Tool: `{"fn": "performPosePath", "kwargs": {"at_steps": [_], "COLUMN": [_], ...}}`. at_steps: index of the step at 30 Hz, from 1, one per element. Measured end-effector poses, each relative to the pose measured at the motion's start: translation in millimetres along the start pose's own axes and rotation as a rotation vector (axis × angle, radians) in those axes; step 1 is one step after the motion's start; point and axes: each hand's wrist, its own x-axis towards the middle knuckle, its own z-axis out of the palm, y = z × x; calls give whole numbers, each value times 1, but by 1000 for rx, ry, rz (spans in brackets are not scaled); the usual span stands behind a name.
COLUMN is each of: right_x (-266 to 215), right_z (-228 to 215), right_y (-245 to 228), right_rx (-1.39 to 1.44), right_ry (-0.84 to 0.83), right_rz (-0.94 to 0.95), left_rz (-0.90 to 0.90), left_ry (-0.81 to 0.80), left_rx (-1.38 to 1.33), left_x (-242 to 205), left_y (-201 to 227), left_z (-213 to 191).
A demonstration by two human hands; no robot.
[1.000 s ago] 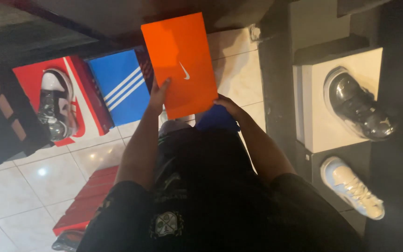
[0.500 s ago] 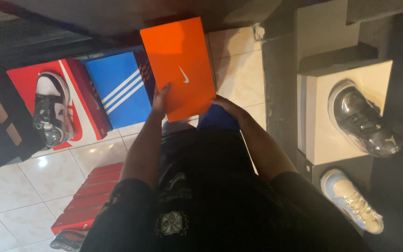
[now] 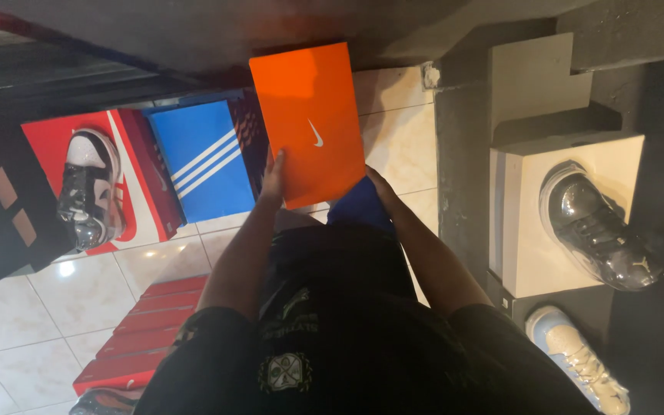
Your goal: The person uses a blue cloth to wipe the exterior and interior of an orange shoe box. They then move to a red shoe box and repeat the cleaning process on its exterior and interior. Finally, they pick up a pink shoe and wipe it with the cloth.
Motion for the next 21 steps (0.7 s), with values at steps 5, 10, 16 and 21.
{"fn": "performPosePath", "kwargs": {"at_steps": [5, 10, 16, 21], "right_x": [3, -45, -54, -35], "right_z": [-3, 63, 61, 23], "right_y": [4, -78, -71, -21], "right_rx": [84, -211, -409, -351], "right_ry": [-55, 11, 77, 197], "right_rz": [101, 188, 140, 36], "left_rz": [-40, -41, 99, 183], "left_ry": [55, 64, -29, -24], "left_rx": [156, 323, 434, 452], "left_x": [4, 7, 11, 77], "left_y": [-13, -11, -10, -90], "left_z": [-4, -11, -15, -59]}}
